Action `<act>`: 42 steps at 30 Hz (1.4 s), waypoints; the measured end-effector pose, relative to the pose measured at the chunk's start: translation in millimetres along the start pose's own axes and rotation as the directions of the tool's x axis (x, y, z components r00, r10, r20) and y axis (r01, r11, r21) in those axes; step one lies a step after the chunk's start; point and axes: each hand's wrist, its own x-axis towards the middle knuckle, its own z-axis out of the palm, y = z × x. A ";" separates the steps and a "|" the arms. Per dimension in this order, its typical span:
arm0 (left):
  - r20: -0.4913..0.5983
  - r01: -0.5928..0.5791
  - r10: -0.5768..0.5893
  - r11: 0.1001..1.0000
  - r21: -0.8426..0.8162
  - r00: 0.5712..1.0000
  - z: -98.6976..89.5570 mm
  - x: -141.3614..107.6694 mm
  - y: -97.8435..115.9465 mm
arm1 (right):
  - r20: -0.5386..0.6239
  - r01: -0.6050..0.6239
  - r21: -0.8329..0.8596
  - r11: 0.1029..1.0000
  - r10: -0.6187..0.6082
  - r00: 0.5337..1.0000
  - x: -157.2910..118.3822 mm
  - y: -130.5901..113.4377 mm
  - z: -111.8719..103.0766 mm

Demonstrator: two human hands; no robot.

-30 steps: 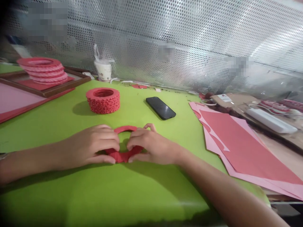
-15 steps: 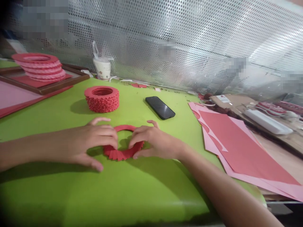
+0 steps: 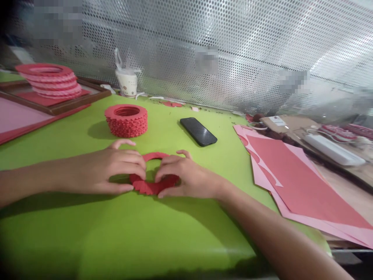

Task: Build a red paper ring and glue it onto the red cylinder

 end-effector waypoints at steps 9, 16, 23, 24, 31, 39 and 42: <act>-0.018 0.026 -0.027 0.996 -0.081 0.999 10.5 4.5 3.0 | -0.006 0.023 -0.060 0.998 -0.023 1.000 -2.9 10.5 -6.3; -0.024 -0.004 0.001 0.995 -0.104 1.000 12.3 7.1 6.5 | -0.006 0.024 -0.048 0.999 -0.024 1.000 -1.9 9.8 -2.6; 0.026 -0.007 0.010 0.996 -0.087 1.000 4.3 4.9 1.5 | 0.007 0.036 -0.045 0.998 -0.035 0.999 -1.8 5.7 -1.8; 0.043 0.003 0.000 0.997 -0.071 0.999 1.4 3.1 0.8 | 0.008 0.040 -0.048 0.998 -0.039 0.999 -2.3 5.9 -2.7; 0.080 0.050 -0.045 0.997 -0.063 0.996 -2.6 -2.0 0.9 | 0.007 0.098 -0.090 0.991 -0.098 0.995 -3.8 12.2 -5.2; 0.010 -0.089 0.090 0.992 -0.093 0.996 8.7 8.6 4.7 | -0.048 0.182 -0.035 0.983 -0.183 0.982 1.0 14.5 1.9; 0.025 -0.066 0.069 0.993 -0.093 0.997 5.7 6.4 8.4 | -0.047 0.172 -0.042 0.984 -0.174 0.984 1.0 12.4 2.5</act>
